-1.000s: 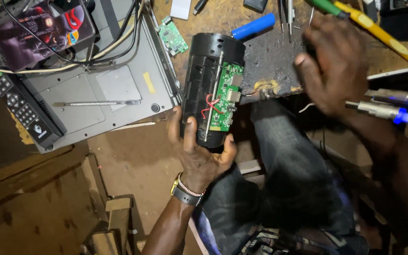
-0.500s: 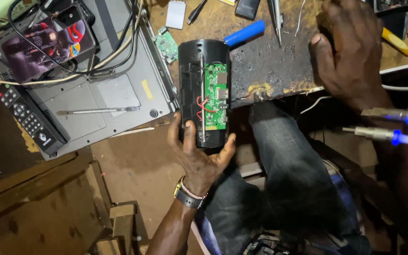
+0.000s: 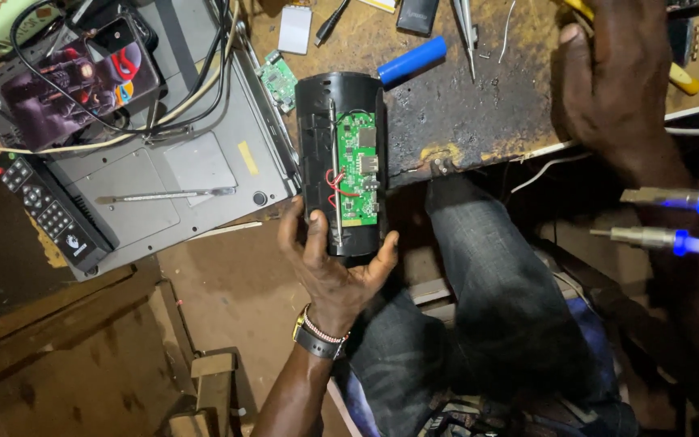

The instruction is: Repairing a portable speaker by removing debris and repositioning the internal circuit board and battery.

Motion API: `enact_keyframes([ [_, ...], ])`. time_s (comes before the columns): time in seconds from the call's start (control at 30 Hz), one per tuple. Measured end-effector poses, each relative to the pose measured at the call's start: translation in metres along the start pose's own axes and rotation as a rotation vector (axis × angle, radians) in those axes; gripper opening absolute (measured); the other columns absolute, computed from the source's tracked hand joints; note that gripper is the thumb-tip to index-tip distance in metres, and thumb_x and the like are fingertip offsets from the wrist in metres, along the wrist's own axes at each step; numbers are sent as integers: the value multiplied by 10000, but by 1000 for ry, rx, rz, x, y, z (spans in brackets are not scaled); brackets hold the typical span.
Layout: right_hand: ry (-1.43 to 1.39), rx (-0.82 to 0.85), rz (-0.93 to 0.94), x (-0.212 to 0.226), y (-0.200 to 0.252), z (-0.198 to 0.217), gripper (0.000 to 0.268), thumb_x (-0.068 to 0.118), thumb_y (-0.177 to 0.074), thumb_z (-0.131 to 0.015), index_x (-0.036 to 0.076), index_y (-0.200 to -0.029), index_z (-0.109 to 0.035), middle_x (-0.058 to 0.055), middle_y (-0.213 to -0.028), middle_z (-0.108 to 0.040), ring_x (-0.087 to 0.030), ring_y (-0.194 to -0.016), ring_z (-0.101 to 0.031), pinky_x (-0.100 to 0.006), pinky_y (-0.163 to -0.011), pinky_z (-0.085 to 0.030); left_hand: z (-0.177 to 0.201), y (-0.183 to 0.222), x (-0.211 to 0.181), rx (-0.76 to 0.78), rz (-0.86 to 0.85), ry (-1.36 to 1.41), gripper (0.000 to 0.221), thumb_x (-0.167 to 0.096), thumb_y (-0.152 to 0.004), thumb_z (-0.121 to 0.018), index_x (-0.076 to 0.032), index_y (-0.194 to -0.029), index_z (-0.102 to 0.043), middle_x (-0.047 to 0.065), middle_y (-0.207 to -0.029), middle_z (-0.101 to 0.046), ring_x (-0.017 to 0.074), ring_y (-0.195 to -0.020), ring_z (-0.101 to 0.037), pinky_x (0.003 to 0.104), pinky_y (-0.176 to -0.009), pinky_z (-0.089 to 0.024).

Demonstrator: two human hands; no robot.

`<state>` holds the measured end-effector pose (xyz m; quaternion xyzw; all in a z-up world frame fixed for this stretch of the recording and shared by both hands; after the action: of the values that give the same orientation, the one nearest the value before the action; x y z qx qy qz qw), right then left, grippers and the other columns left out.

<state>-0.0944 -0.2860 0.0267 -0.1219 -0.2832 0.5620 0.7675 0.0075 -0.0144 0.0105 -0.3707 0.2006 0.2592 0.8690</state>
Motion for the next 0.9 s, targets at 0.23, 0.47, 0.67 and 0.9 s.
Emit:
enact_keyframes([
  [0.23,-14,24,-37,-4,2,-1,190,-75,-929,-487,-165,-1094,-514,-310,-1046,-439,-419,-939,-446,-467,-764,-358,0,-1,0,0,-7,-5,794,-352,-750,-732,-175,-1317,-206,181,-1263,-289,328,-1188,-377,487,-985,-424],
  [0.47,-50,-3,-144,-20,16,-7,99,-58,-1025,-453,-104,-951,-501,-228,-915,-487,-334,-879,-445,-416,-721,-317,0,-1,-1,-2,-6,-26,786,-368,-746,-727,-164,-1306,-214,187,-1248,-295,333,-1172,-385,489,-971,-425],
  [0.67,-349,-82,-152,-8,11,-3,223,-190,-959,-353,-193,-1046,-559,-263,-952,-530,-342,-893,-562,-423,-817,-539,0,-1,0,2,-10,-19,785,-368,-751,-726,-175,-1310,-211,182,-1254,-286,328,-1177,-380,492,-972,-425],
  [0.9,-122,38,-74,-13,15,-10,220,-144,-887,-513,-123,-1016,-690,-223,-888,-562,-280,-791,-506,-351,-629,-394,0,-2,0,4,-7,-31,799,-370,-747,-730,-175,-1316,-204,188,-1249,-299,330,-1171,-388,483,-966,-429],
])
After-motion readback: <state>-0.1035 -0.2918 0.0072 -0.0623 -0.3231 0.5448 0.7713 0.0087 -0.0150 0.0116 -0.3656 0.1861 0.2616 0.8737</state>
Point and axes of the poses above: each hand's wrist, its own y-axis away from the middle knuckle, its own z-axis out of the back of the hand, x = y × z, the point moved 2 cm from there along -y, towards the middle knuckle
